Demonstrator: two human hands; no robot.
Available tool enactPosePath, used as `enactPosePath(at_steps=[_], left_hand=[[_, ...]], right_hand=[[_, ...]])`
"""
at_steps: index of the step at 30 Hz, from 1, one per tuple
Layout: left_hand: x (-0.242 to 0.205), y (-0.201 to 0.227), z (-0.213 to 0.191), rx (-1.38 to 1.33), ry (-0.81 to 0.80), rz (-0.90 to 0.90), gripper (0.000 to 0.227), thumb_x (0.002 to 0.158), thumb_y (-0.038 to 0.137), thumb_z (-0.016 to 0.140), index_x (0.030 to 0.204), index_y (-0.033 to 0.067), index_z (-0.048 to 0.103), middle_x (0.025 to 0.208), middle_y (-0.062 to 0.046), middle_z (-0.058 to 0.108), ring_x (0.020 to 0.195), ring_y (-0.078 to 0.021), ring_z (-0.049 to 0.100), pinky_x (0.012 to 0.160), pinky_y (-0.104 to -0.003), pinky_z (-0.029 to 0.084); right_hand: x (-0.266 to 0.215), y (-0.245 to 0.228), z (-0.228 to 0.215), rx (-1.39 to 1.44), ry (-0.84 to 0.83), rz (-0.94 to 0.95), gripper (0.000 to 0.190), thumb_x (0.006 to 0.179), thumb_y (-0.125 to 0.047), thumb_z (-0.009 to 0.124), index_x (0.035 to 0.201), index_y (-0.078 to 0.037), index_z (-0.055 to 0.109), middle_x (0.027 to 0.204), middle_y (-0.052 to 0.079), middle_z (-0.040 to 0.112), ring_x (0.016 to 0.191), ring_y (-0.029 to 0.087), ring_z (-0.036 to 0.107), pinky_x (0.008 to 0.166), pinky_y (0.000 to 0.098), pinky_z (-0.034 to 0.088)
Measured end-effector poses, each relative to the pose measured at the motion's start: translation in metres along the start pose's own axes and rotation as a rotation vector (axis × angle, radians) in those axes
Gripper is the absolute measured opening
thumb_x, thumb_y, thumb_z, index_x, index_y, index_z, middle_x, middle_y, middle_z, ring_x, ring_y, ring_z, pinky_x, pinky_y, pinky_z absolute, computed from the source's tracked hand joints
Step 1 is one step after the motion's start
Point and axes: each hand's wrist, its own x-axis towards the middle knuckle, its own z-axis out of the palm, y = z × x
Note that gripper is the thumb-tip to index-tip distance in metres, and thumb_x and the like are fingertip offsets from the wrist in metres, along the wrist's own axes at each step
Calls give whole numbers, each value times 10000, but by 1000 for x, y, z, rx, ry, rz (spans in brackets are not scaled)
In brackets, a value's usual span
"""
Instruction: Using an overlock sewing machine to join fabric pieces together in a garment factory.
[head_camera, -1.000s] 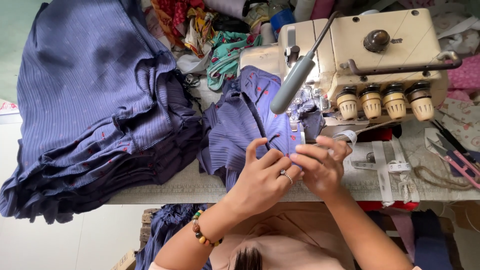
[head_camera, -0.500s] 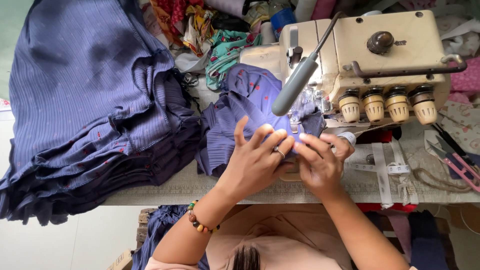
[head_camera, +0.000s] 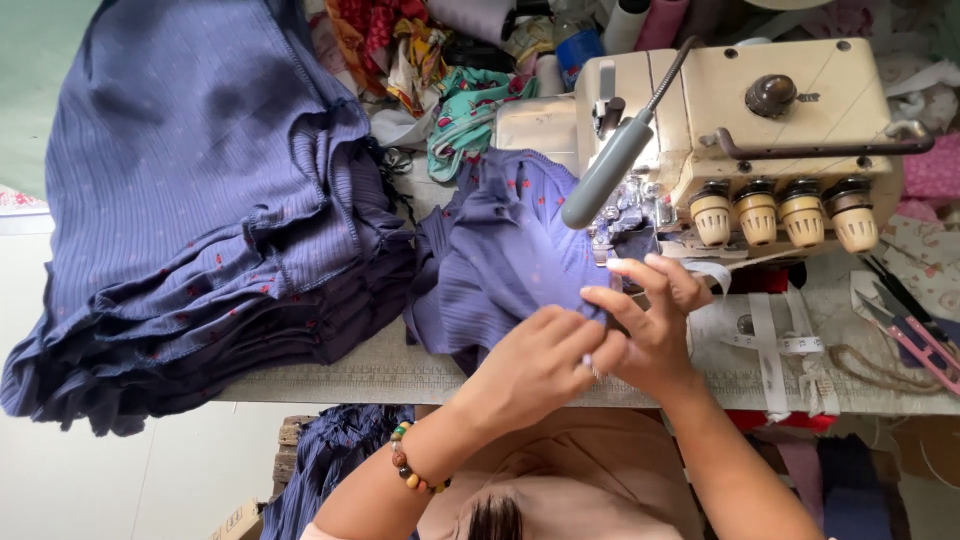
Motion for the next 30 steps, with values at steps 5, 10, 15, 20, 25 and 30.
enactPosePath(at_steps=[5,10,15,20,25,30], left_hand=[[-58,-24,11,58,99,-96,484,974,148,645,1401,371,593,1531,-71,490,1473,-358,395,1227,-539,241],[-103,-62,33,165,234,-362,718,931,-37,603,1542,293,418,1506,-312,425,1152,-497,621,806,-488,528],[-104,-111,5,699,240,-339,697,955,172,766,1524,386,426,1455,-145,464,1188,-402,565,869,-519,490],[-46,-68,-61,149,-478,-756,1556,366,278,1046,1672,232,201,1729,-140,117,1538,-506,6,1137,-783,34],[-1,-65,-51,-202,-280,-204,637,878,57,510,1474,280,525,1413,56,594,1443,-209,460,1191,-485,273],[8,-103,11,23,-343,-50,449,752,151,645,1192,225,699,1094,23,703,1261,-207,563,1160,-598,300]], right_hand=[[18,-21,-8,122,-70,-87,162,799,-227,707,961,-227,722,1143,-60,682,1105,195,529,949,383,289],[24,-52,5,256,-81,-97,399,769,-133,802,1161,-196,766,1015,-97,763,976,120,659,886,327,355],[30,-61,-7,308,-21,-218,207,821,-69,760,987,-194,757,845,-54,695,832,156,669,899,372,350],[7,-33,-16,231,-93,-363,170,853,-85,715,959,-218,719,909,-38,675,937,161,666,997,438,309],[-1,-22,-24,108,-250,-399,57,926,-161,665,890,-201,682,1001,-45,688,1099,170,650,1072,472,289],[10,-30,-30,115,-219,-400,115,909,-160,696,807,-185,648,961,-34,687,1079,175,660,1057,473,307]])
